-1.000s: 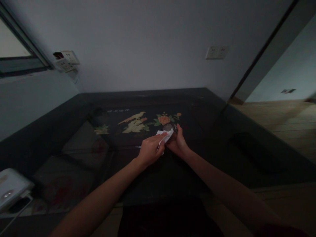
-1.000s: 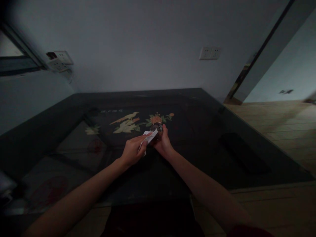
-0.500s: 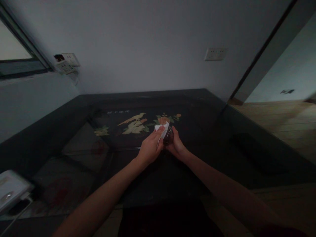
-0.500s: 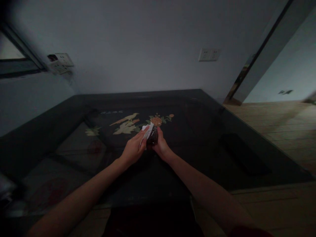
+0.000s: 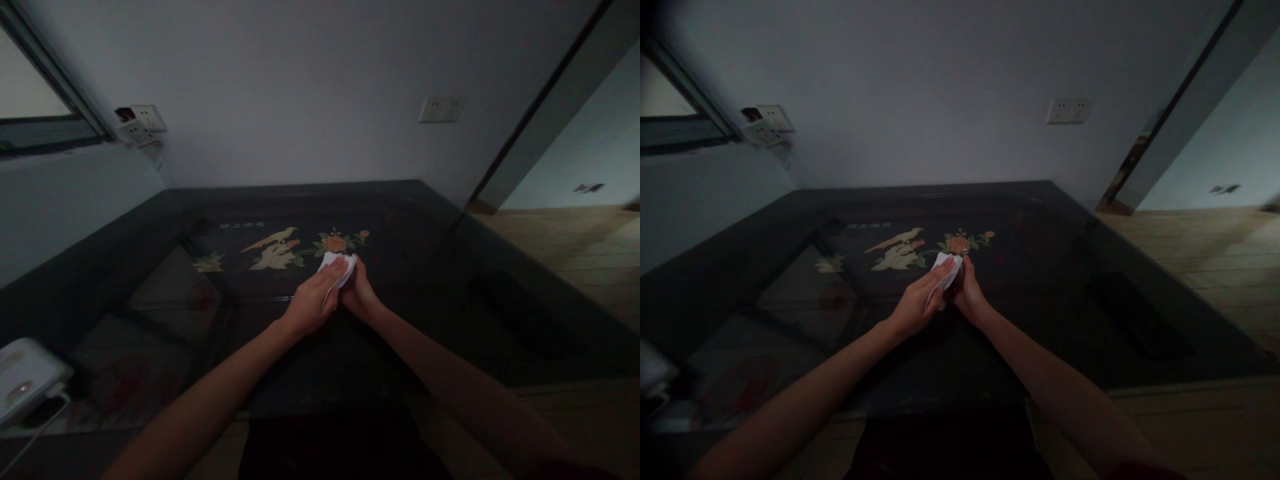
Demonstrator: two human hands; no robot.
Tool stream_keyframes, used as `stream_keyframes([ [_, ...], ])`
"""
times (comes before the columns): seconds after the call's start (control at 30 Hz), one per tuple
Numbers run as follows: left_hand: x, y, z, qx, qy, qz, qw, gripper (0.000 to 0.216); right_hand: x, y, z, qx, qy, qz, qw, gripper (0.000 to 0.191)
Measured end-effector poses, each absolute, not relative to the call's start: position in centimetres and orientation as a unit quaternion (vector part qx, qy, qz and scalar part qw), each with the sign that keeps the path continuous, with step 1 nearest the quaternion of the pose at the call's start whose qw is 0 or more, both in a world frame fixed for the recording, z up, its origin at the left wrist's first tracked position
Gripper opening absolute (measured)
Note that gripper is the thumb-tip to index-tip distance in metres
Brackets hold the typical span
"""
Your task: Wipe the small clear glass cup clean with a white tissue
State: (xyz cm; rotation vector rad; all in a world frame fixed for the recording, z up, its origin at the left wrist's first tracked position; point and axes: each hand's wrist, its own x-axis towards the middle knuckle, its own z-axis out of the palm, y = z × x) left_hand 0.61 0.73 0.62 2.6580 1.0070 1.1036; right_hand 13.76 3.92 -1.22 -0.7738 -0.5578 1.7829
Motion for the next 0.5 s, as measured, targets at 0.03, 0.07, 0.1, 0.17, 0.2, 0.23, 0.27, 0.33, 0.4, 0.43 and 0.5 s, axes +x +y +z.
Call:
stream_keyframes([
  [0.03,0.64,0.84,0.65,0.864,0.346,0.361,0.054,0.049,13.72,3.86,-1.26,-0.324,-0.24,0.747,0.528,0.042],
  [0.07,0.66,0.94,0.68,0.857,0.364,0.36,0.057,0.048,13.72,3.81,-1.3,-0.322,-0.247,0.75,0.522,0.043],
  [0.1,0.65,1.04,0.71,0.851,0.381,0.357,0.056,0.047,13.75,3.78,-1.34,-0.317,-0.255,0.754,0.516,0.043],
  [0.17,0.57,1.16,0.73,0.846,0.405,0.345,0.039,0.044,13.9,3.77,-1.38,-0.306,-0.263,0.761,0.508,0.045],
  [0.2,0.5,1.18,0.73,0.846,0.412,0.337,0.025,0.043,13.99,3.79,-1.38,-0.303,-0.259,0.764,0.508,0.046],
  [0.23,0.42,1.18,0.71,0.848,0.414,0.33,0.008,0.043,14.09,3.83,-1.35,-0.302,-0.251,0.766,0.509,0.048],
  [0.27,0.32,1.16,0.68,0.85,0.414,0.324,-0.008,0.042,14.18,3.86,-1.3,-0.303,-0.239,0.768,0.511,0.049],
  [0.33,0.13,1.08,0.57,0.856,0.407,0.318,-0.032,0.04,14.35,3.92,-1.14,-0.308,-0.214,0.771,0.514,0.05],
  [0.4,-0.02,0.98,0.44,0.863,0.39,0.319,-0.044,0.039,14.47,3.96,-0.97,-0.313,-0.195,0.772,0.518,0.051],
  [0.43,-0.06,0.92,0.38,0.867,0.378,0.321,-0.046,0.039,14.51,3.98,-0.92,-0.314,-0.191,0.772,0.519,0.051],
  [0.5,-0.06,0.81,0.34,0.875,0.352,0.33,-0.047,0.039,14.52,4.01,-0.94,-0.317,-0.198,0.77,0.517,0.05],
])
